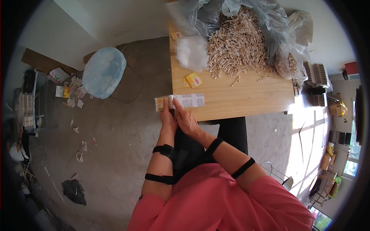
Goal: Organize a group of cotton swabs and place them into a small plastic package.
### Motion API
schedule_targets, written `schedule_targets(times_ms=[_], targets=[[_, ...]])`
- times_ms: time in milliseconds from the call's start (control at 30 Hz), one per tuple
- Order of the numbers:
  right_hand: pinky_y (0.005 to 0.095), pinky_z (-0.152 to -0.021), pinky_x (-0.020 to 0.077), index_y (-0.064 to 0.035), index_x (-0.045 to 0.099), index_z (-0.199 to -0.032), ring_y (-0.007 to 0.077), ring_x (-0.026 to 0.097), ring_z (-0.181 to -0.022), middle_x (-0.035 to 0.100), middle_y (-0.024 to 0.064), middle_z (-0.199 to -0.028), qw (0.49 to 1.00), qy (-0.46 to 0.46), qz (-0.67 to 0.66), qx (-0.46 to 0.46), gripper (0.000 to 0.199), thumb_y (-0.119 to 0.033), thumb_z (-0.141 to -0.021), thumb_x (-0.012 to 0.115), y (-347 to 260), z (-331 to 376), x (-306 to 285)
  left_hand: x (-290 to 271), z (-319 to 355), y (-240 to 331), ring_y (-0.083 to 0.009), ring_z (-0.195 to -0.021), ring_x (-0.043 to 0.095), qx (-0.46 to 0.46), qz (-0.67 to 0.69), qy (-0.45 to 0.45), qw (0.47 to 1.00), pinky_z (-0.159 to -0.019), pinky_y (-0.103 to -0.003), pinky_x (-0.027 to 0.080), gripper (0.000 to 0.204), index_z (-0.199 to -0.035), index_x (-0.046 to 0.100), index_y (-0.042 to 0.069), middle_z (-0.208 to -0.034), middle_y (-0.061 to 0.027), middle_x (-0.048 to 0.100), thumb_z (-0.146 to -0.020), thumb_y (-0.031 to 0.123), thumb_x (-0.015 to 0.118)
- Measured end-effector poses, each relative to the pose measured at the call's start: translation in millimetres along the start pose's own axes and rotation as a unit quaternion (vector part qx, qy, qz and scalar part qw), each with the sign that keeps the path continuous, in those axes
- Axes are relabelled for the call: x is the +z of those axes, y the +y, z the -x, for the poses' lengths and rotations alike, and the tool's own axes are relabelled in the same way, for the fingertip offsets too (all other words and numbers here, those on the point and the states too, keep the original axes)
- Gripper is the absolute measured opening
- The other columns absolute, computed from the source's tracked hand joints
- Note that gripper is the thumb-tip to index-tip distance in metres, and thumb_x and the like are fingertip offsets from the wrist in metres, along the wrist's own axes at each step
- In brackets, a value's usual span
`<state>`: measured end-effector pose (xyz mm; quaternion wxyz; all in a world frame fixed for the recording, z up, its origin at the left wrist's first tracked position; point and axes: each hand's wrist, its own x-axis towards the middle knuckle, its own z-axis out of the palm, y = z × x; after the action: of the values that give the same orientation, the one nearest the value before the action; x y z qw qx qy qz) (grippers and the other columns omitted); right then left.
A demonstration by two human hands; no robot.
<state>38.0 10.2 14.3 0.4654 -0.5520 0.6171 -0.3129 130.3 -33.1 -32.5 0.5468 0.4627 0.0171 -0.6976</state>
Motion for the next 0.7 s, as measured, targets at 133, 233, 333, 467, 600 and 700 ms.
schedule_targets(times_ms=[133, 233, 333, 467, 600, 700], targets=[[0.039, -0.097, 0.048, -0.0034, 0.037, -0.149, 0.0383, 0.064, -0.111, 0.057, 0.0231, -0.136, 0.992, 0.098, -0.031, -0.077, 0.051, -0.006, -0.098, 0.042, 7.2, 4.3, -6.6, -4.5, -1.5, 1.6, -0.0203, -0.103, 0.063, 0.035, -0.006, 0.008, 0.999, -0.09, -0.034, 0.052, 0.042, -0.122, 0.058, 0.001, -0.116, -0.009, 0.063, -0.092, 0.028, 0.072], [0.0373, -0.093, 0.051, -0.0035, 0.038, -0.148, 0.0306, 0.067, -0.103, 0.057, 0.0199, -0.137, 0.99, 0.077, -0.114, 0.004, 0.051, -0.005, -0.098, 0.044, 13.0, 13.6, -18.9, -1.1, 2.4, 1.9, -0.0193, -0.103, 0.063, 0.075, -0.023, 0.001, 0.997, -0.09, -0.034, 0.052, 0.041, -0.122, 0.058, 0.001, -0.117, -0.0086, 0.062, -0.092, 0.025, 0.072], [0.0314, -0.075, 0.0517, -0.0057, 0.034, -0.151, 0.0172, 0.063, -0.082, 0.054, 0.0159, -0.142, 0.992, 0.056, -0.11, 0.006, 0.056, -0.003, -0.097, 0.044, 7.8, 21.6, -25.8, -4.9, 3.9, 5.1, -0.0219, -0.113, 0.059, 0.078, -0.049, -0.008, 0.996, -0.096, -0.037, 0.052, 0.039, -0.125, 0.055, 0.004, -0.119, -0.0077, 0.062, -0.094, 0.023, 0.069], [0.0385, -0.083, 0.0529, -0.0051, 0.033, -0.152, 0.0263, 0.067, -0.083, 0.061, 0.0242, -0.126, 0.995, 0.058, -0.083, -0.024, 0.057, -0.004, -0.095, 0.043, -1.8, 13.2, -18.4, 2.0, 6.2, 13.9, -0.0199, -0.108, 0.062, 0.107, -0.014, -0.001, 0.994, -0.091, -0.036, 0.053, 0.039, -0.126, 0.056, 0.003, -0.123, -0.0099, 0.061, -0.097, 0.027, 0.066], [0.0389, -0.079, 0.0524, -0.0069, 0.028, -0.155, 0.0262, 0.064, -0.073, 0.062, 0.0222, -0.101, 0.998, 0.009, -0.064, 0.015, 0.061, -0.003, -0.095, 0.042, -5.4, 1.4, -8.4, 1.9, 12.8, 27.8, -0.0228, -0.116, 0.06, 0.195, -0.102, 0.033, 0.975, -0.095, -0.037, 0.053, 0.048, -0.14, 0.047, 0.006, -0.133, -0.0117, 0.058, -0.104, 0.038, 0.049], [0.0384, -0.079, 0.0524, -0.007, 0.027, -0.155, 0.0252, 0.064, -0.073, 0.062, 0.0221, -0.102, 0.995, 0.018, -0.098, 0.027, 0.062, -0.003, -0.095, 0.043, -14.7, -1.0, 5.4, -11.4, 9.5, 33.2, -0.0244, -0.121, 0.057, 0.197, -0.184, -0.015, 0.963, -0.097, -0.038, 0.052, 0.051, -0.146, 0.042, 0.007, -0.139, -0.0117, 0.055, -0.106, 0.039, 0.043]])
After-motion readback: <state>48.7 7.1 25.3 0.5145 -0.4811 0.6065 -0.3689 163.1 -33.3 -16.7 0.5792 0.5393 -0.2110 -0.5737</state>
